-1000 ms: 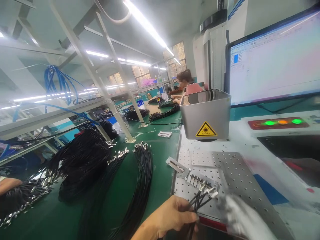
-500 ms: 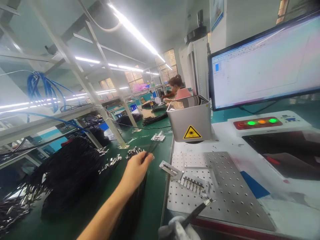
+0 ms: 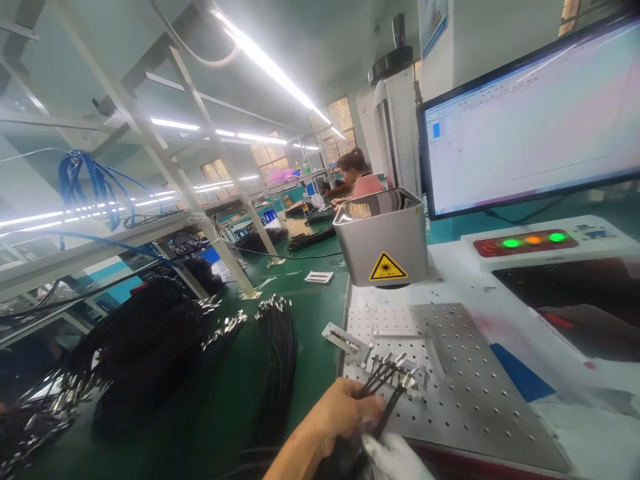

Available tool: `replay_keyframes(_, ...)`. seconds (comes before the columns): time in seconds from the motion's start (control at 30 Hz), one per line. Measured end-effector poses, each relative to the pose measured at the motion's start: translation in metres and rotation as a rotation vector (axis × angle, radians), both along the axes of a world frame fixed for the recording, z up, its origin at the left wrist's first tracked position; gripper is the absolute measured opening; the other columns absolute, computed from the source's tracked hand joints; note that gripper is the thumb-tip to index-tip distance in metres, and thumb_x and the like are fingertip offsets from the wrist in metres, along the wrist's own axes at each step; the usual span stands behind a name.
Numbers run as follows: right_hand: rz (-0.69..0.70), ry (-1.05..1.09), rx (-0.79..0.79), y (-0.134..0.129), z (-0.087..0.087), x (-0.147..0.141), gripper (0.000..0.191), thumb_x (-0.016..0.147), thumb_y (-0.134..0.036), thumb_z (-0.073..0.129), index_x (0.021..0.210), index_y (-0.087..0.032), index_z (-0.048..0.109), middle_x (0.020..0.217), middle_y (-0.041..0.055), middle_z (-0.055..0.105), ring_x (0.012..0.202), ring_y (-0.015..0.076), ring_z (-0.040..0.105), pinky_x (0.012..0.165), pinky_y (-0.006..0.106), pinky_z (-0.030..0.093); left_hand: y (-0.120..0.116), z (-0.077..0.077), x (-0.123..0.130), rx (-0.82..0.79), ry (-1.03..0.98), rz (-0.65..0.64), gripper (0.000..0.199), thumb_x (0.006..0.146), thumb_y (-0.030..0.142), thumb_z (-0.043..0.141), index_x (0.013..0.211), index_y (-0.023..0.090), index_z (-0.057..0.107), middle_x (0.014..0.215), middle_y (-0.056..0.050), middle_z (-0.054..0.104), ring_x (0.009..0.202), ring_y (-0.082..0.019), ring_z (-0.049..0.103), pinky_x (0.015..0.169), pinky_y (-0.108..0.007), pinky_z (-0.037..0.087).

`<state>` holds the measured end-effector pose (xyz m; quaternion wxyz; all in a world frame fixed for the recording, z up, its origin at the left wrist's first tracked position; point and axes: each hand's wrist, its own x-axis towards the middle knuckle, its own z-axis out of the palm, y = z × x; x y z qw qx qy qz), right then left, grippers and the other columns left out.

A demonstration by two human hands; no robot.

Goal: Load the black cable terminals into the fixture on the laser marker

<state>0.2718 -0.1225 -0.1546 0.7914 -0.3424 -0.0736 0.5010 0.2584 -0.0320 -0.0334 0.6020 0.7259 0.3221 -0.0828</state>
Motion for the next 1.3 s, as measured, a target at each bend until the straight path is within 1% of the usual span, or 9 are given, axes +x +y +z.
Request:
replay_keyframes(0.17,0.185,0.094,-0.066,-0.016,0.004,0.003,0.068,0.046,-0.062,0.088,0.086,-0.017,0.056,0.075,0.0051,0.067,0.055,0.0172,0.062,0.048,0.026,0.045,0.008,-0.008,-0.003,-0.069,0.034,-0.043,0.048,0.048,0.051,0.085,0.07,0.015,0.063,0.054,0.006,0.048,0.044,-0.004,0.024,0.047,-0.028,0.009)
replay_keyframes(0.37,0.148,0.137,-0.028,-0.028,0.018,0.003,0.059,0.052,-0.052,0.09,0.085,-0.017,0.056,0.071,0.002,0.065,0.056,0.015,0.062,0.05,0.024,0.046,0.004,0.0,-0.004,-0.213,-0.034,-0.004,0.048,0.043,0.047,0.087,0.064,0.016,0.057,0.052,0.009,0.043,0.044,-0.003,0.019,0.048,-0.031,0.004)
replay_keyframes(0.67,0.225,-0.068,-0.179,-0.024,0.014,0.006,0.069,0.047,-0.068,0.084,0.08,-0.014,0.057,0.073,0.0078,0.066,0.045,0.0142,0.058,0.039,0.022,0.042,-0.009,-0.007,-0.003,-0.15,-0.098,0.01,0.038,0.041,0.026,0.084,0.069,0.016,0.061,0.066,0.004,0.061,0.06,-0.01,0.049,0.055,-0.024,0.03)
replay_keyframes(0.8,0.191,-0.039,-0.278,-0.012,0.001,0.003,0.085,0.03,-0.079,0.08,0.081,-0.016,0.055,0.059,0.0036,0.061,0.037,0.0148,0.051,0.034,0.023,0.037,-0.008,-0.011,-0.002,-0.13,-0.073,0.057,0.031,0.049,0.028,0.079,0.069,0.016,0.059,0.062,0.005,0.06,0.043,-0.004,0.034,0.043,-0.024,0.015)
replay_keyframes(0.87,0.182,-0.075,-0.239,-0.011,-0.001,0.004,0.081,0.038,-0.082,0.075,0.081,-0.017,0.056,0.059,0.004,0.06,0.041,0.0158,0.054,0.038,0.024,0.041,-0.007,-0.013,-0.001,-0.172,-0.061,0.042,0.029,0.054,0.034,0.076,0.067,0.015,0.058,0.062,0.001,0.062,0.038,-0.003,0.026,0.042,-0.028,0.006)
replay_keyframes(0.97,0.135,-0.41,-0.209,-0.024,0.003,0.016,0.059,0.063,-0.073,0.071,0.082,-0.017,0.063,0.073,0.008,0.066,0.064,0.0195,0.063,0.06,0.029,0.051,-0.007,-0.016,0.001,-0.192,-0.063,0.099,0.027,0.055,0.036,0.071,0.065,0.016,0.056,0.059,-0.001,0.062,0.036,-0.003,0.023,0.042,-0.029,0.004)
replay_keyframes(1.07,0.082,-0.828,-0.4,-0.05,0.011,0.042,0.044,0.076,-0.064,0.061,0.084,-0.021,0.069,0.081,0.0081,0.069,0.079,0.0247,0.064,0.074,0.034,0.05,-0.011,-0.02,0.004,-0.139,-0.066,0.192,0.024,0.054,0.033,0.068,0.065,0.016,0.056,0.055,0.0,0.06,0.038,-0.005,0.029,0.043,-0.027,0.009)
replay_keyframes(1.2,-0.153,-1.138,-0.716,-0.083,0.02,0.091,0.041,0.08,-0.061,0.052,0.099,-0.029,0.07,0.108,0.0079,0.068,0.098,0.0315,0.062,0.086,0.041,0.048,-0.018,-0.025,0.005,-0.104,-0.177,0.267,0.021,0.054,0.029,0.068,0.063,0.015,0.055,0.054,0.001,0.056,0.051,-0.009,0.043,0.053,-0.024,0.026)
replay_keyframes(1.3,-0.269,-1.371,-0.817,-0.085,0.025,0.122,0.051,0.078,-0.059,0.05,0.111,-0.026,0.068,0.126,0.01,0.06,0.114,0.0359,0.054,0.089,0.046,0.048,-0.02,-0.028,0.007,-0.08,-0.179,0.29,0.016,0.054,0.025,0.064,0.062,0.016,0.054,0.053,0.003,0.054,0.054,-0.01,0.044,0.056,-0.024,0.027)
